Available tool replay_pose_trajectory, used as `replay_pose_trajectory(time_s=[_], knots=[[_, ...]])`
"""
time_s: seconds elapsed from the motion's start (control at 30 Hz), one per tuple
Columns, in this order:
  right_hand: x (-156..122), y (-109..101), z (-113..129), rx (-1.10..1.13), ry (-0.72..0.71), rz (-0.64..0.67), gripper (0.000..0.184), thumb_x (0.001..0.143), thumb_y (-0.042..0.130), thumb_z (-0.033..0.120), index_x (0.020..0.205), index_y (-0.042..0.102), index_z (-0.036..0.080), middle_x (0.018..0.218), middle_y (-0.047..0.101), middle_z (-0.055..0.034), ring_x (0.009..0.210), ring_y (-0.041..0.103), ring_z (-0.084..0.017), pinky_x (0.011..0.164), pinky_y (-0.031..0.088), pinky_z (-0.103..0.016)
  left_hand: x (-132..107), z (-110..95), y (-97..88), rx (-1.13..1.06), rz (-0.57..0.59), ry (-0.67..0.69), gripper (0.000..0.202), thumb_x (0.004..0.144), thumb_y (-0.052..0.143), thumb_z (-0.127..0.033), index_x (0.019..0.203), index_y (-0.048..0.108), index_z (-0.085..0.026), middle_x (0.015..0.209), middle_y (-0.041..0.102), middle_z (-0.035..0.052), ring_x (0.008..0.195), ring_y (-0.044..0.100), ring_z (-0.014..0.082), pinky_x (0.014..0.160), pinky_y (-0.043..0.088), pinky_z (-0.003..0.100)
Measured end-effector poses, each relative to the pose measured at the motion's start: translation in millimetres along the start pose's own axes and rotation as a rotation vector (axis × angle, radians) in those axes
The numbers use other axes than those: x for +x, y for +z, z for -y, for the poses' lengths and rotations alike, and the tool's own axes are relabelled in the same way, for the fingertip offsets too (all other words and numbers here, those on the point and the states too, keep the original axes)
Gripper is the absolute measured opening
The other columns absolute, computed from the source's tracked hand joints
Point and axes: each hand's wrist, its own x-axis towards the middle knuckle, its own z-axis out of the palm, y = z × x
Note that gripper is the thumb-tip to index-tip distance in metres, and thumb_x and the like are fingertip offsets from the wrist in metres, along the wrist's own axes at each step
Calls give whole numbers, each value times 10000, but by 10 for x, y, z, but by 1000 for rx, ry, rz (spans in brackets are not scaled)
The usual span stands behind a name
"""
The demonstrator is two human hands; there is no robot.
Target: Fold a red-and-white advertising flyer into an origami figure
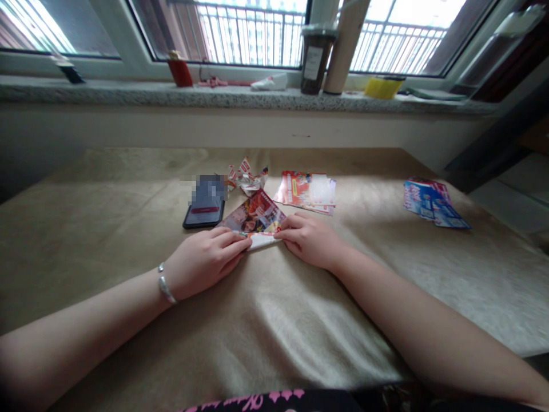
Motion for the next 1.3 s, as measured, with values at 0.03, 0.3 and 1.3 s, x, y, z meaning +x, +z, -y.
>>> replay_pose_trajectory(time_s=[0.03,0.3,1.3], knots=[[1,1,-2,-2,0,5,235,866,496,168,972,702,209,935,652,-66,882,587,-164,789,506,-300,3,-2,4,8,6,-6,270,929,410,-255,1087,610,-167,899,635,84,832,575,200,715,508,331],[5,-13,-1,-40,0,9,255,875,480,166,991,706,186,909,653,-77,837,572,-162,756,495,-290,46,-12,35,23,11,-16,298,945,381,-274,1156,578,-197,965,617,79,880,556,208,757,502,351],[5,-22,13,-82,42,24,205,876,509,214,927,708,218,889,669,-52,815,584,-156,729,478,-282,84,-16,14,-33,8,-26,306,928,408,-282,1130,600,-156,947,605,90,873,528,207,822,478,367]])
